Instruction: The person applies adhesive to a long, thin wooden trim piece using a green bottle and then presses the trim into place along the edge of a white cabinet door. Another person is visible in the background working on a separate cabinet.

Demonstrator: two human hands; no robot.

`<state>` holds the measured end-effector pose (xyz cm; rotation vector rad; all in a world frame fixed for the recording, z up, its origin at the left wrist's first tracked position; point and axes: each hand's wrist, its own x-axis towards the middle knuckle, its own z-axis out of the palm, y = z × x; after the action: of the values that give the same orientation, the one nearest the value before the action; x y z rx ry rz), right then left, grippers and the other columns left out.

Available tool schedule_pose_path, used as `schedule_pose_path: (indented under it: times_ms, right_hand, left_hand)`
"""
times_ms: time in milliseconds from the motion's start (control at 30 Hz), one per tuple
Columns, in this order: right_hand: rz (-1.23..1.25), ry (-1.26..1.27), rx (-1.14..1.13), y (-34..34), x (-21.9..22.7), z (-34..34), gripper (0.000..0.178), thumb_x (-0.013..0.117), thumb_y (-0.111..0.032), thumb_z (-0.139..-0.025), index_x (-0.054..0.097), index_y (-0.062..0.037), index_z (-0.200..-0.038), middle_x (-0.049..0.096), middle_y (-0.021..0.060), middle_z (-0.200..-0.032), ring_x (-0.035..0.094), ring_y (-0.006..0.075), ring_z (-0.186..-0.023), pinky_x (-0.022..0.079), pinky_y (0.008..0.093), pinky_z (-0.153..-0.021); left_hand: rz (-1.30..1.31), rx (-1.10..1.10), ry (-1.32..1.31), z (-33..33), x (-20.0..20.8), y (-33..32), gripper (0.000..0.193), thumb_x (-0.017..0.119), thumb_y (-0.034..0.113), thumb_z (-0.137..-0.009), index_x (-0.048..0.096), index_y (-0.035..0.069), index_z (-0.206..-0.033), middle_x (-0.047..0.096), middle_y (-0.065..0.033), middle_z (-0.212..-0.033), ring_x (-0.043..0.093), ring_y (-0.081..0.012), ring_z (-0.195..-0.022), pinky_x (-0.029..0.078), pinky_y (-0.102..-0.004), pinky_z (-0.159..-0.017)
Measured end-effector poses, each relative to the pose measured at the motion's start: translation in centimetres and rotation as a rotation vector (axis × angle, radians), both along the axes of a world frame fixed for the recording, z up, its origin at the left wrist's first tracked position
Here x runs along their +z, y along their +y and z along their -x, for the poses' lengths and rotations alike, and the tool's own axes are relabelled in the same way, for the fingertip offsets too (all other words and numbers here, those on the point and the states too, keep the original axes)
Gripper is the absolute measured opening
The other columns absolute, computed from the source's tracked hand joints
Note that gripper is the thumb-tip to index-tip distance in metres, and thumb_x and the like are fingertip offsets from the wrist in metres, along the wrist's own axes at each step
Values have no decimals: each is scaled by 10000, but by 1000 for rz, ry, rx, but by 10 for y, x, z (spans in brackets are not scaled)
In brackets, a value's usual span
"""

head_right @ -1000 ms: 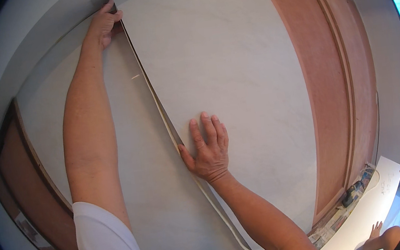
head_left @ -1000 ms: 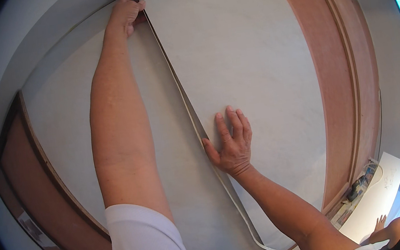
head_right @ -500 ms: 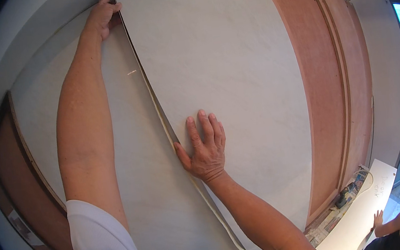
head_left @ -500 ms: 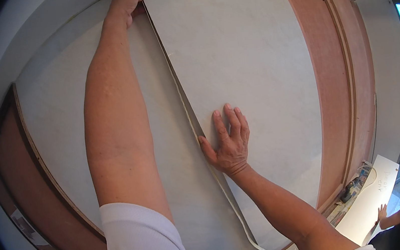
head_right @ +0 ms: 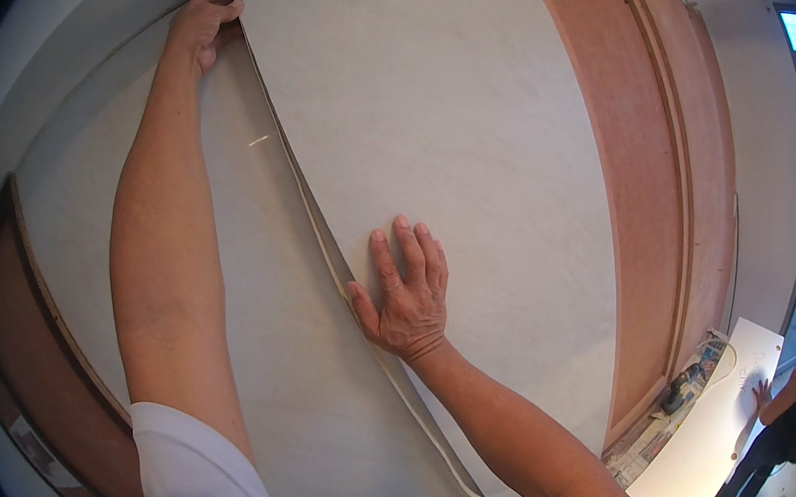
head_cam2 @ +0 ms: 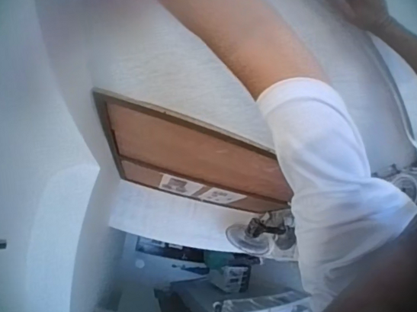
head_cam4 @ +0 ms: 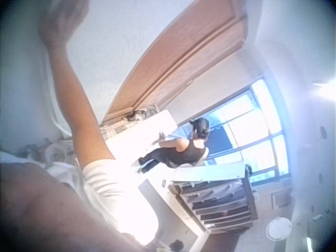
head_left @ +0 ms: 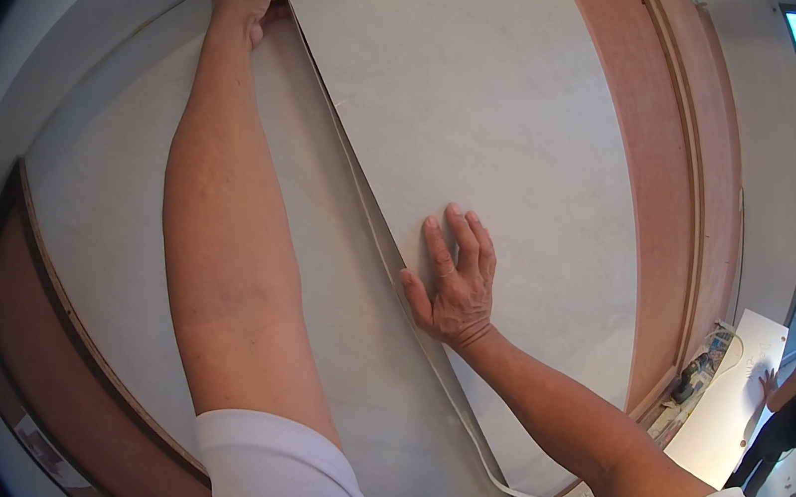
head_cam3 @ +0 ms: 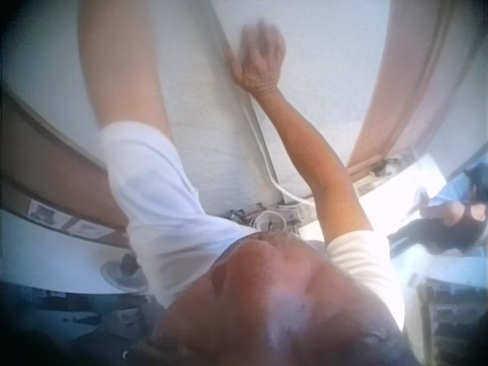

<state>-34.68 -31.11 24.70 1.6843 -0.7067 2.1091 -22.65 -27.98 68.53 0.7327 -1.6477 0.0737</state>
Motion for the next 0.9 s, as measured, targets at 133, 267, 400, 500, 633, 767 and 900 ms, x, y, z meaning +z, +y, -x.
schedule_pose_path:
  times_ms: [133, 267, 400, 500, 633, 767, 900]
  right_hand:
    - [3, 8, -6, -1, -2, -2, 680, 633, -429, -901, 468, -98, -1472, 338, 200, -1551, 300, 404, -1434, 248, 532, -1153]
    - [33, 19, 5, -2, 0, 5, 780, 651, -569, -855, 483, -108, -1461, 337, 202, -1551, 283, 410, -1440, 232, 554, -1154]
    - [42, 42, 39, 6, 1, 7, 909, 679, -698, -772, 489, -134, -1459, 333, 189, -1555, 257, 410, -1449, 211, 576, -1154]
    - [41, 80, 33, 8, 0, 8, 918, 715, -687, -731, 498, -161, -1452, 321, 172, -1564, 234, 411, -1456, 200, 584, -1157]
    - [26, 87, 28, 11, 2, 5, 871, 775, -518, -694, 507, -167, -1445, 350, 189, -1536, 206, 407, -1468, 195, 584, -1155]
    - [29, 96, 26, 2, 1, 9, 829, 712, -310, -647, 510, -165, -1437, 354, 180, -1538, 233, 416, -1457, 200, 587, -1155]
    - [46, 81, 32, 5, 0, 3, 815, 667, -233, -623, 526, -160, -1423, 359, 175, -1536, 257, 419, -1447, 207, 586, -1156]
  left_hand:
    - [90, -70, 105, -5, 2, -9, 591, 679, -2, -871, 475, -1, -1426, 649, -156, -1213, 660, -246, -1019, 570, -398, -873]
    - [85, -89, 203, 22, -13, 0, 591, 600, -86, -864, 501, 39, -1433, 664, -160, -1187, 684, -255, -944, 599, -378, -787]
    - [79, -100, 171, 23, -15, 4, 600, 615, -87, -857, 506, 49, -1432, 659, -159, -1211, 684, -255, -953, 599, -374, -796]
    - [138, 201, 161, 19, -9, 2, 596, 608, -87, -861, 515, 70, -1428, 652, -153, -1222, 680, -252, -968, 601, -384, -801]
    - [106, 30, 209, 21, 5, -3, 584, 612, -72, -876, 522, 99, -1426, 651, -151, -1214, 667, -248, -1008, 597, -411, -806]
    - [64, 24, 264, 30, -2, -3, 554, 627, -59, -883, 543, 110, -1404, 655, -147, -1193, 667, -247, -1003, 601, -417, -780]
    - [95, 43, 211, 12, 9, -11, 452, 661, -26, -887, 601, 87, -1320, 676, -132, -1150, 688, -247, -942, 614, -408, -722]
